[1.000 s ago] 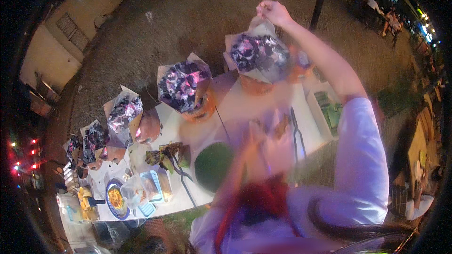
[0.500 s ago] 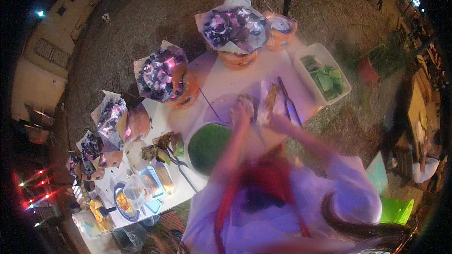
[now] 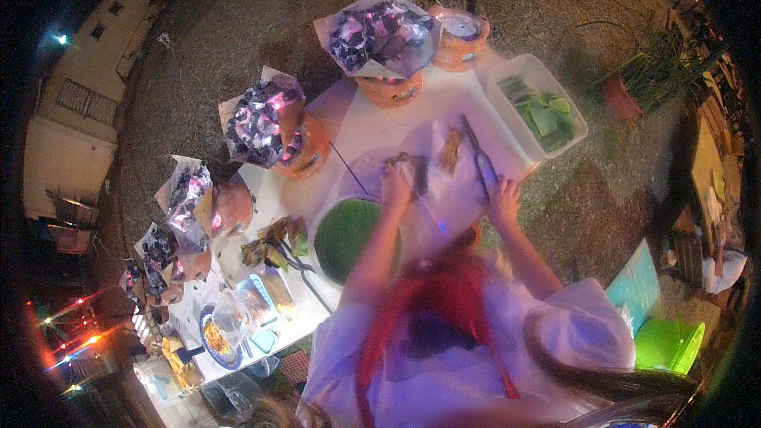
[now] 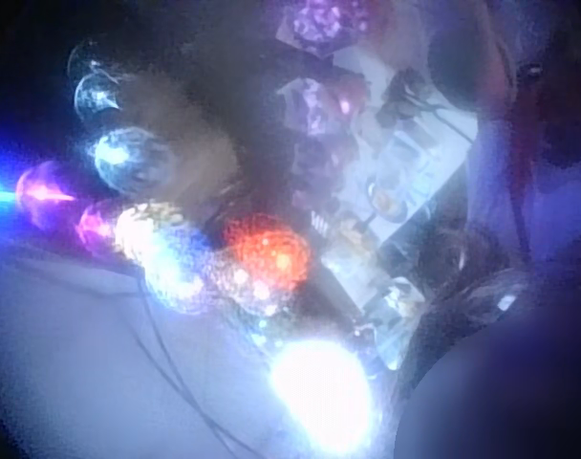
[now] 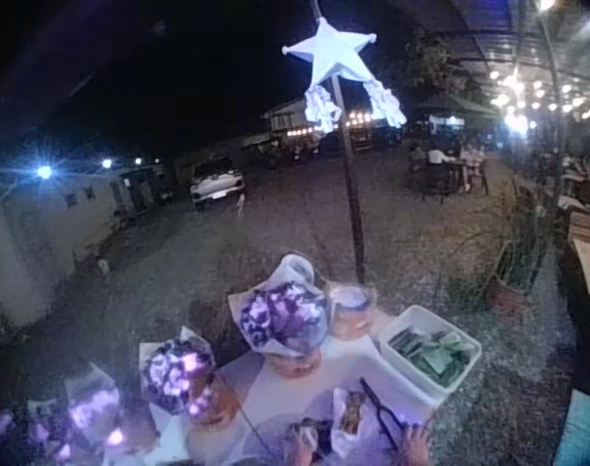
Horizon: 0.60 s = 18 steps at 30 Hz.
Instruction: The person assembles a street food item at a night market stall. They open a container, scoop a yellow mixture into a bowl, add a brown crumbly topping, and use tongs to place additional ingredients into the bowl.
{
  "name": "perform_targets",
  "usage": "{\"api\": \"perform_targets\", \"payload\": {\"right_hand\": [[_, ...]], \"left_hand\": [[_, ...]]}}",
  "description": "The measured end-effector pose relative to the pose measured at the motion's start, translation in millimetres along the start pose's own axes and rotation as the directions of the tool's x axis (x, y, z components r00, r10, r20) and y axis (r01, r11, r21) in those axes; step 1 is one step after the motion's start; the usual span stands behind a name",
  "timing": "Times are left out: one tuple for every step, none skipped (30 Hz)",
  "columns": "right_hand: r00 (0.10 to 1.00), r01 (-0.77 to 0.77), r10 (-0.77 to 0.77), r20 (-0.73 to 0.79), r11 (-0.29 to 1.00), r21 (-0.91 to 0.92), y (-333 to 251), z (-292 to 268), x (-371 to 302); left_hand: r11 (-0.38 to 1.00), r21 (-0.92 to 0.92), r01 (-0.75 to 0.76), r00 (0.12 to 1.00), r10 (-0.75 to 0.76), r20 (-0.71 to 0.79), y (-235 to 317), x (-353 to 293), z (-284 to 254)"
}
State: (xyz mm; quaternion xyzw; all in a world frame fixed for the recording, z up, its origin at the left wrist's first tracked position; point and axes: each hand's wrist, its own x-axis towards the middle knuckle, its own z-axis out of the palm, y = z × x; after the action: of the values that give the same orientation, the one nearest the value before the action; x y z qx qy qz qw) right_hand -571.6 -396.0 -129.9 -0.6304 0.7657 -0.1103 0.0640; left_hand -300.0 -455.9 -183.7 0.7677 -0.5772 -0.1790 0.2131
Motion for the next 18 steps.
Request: {"api": "perform_targets", "payload": {"right_hand": [[0.994,-0.053,0.05,0.096,0.998,0.029,6,8,4],[0.989,0.002,-0.006,0.146,1.0,0.029,13,15,8],[0.978,0.047,-0.053,0.201,0.998,0.036,19,22,11],[0.962,0.09,-0.098,0.256,0.995,0.045,26,25,15],[0.972,0.111,-0.135,0.19,0.985,0.129,32,24,19],[0.979,0.135,-0.164,0.124,0.968,0.209,36,18,21],[0.984,0.096,-0.135,0.12,0.953,0.286,34,11,23],[0.972,0.17,-0.22,0.089,0.907,0.386,30,-2,28],[0.96,0.168,-0.253,0.117,0.861,0.479,30,-23,39],[0.947,0.191,-0.301,0.109,0.806,0.56,28,-47,49],[0.94,0.222,-0.314,0.129,0.856,0.467,19,-68,56],[0.932,0.28,-0.343,0.122,0.889,0.362,6,-87,60],[0.909,0.378,-0.41,0.074,0.885,0.272,-11,-101,64],[0.913,0.377,-0.401,0.077,0.901,0.213,-28,-114,71],[0.912,0.391,-0.404,0.068,0.908,0.152,-45,-125,77],[0.906,0.385,-0.395,0.15,0.919,0.089,-60,-135,84],[0.893,0.404,-0.404,0.198,0.914,0.039,-73,-144,94],[0.888,0.438,-0.428,0.168,0.899,-0.023,-88,-147,99]], "left_hand": [[0.999,0.008,-0.048,0.999,0.048,-0.019,1,0,-1],[0.998,0.023,-0.054,0.998,0.055,-0.008,5,1,-4],[0.999,0.021,-0.043,0.998,0.042,0.035,8,-1,-9],[0.994,0.1,-0.046,0.998,0.042,0.042,13,-3,-16],[0.986,0.163,-0.033,0.997,0.02,0.08,18,-8,-25],[0.974,0.226,-0.021,0.993,-0.006,0.12,23,-15,-36],[0.979,0.205,-0.007,0.992,-0.019,0.125,28,-22,-48],[0.983,0.184,0.008,0.991,-0.032,0.129,32,-28,-60],[0.986,0.165,0.016,0.995,-0.032,0.098,36,-33,-72],[0.994,0.097,-0.045,0.996,0.038,0.078,37,-38,-85],[0.993,0.035,-0.116,0.993,0.115,0.017,35,-46,-99],[0.986,-0.021,-0.166,0.986,0.166,-0.023,33,-55,-110],[0.973,-0.116,-0.199,0.979,0.191,-0.076,33,-65,-119],[0.955,-0.209,-0.21,0.976,0.192,-0.104,33,-76,-126],[0.928,-0.3,-0.223,0.972,0.19,-0.134,32,-87,-133],[0.918,-0.328,-0.222,0.972,0.181,-0.151,31,-99,-139],[0.908,-0.355,-0.223,0.97,0.173,-0.168,28,-111,-145],[0.898,-0.379,-0.222,0.969,0.16,-0.189,24,-123,-151]]}}
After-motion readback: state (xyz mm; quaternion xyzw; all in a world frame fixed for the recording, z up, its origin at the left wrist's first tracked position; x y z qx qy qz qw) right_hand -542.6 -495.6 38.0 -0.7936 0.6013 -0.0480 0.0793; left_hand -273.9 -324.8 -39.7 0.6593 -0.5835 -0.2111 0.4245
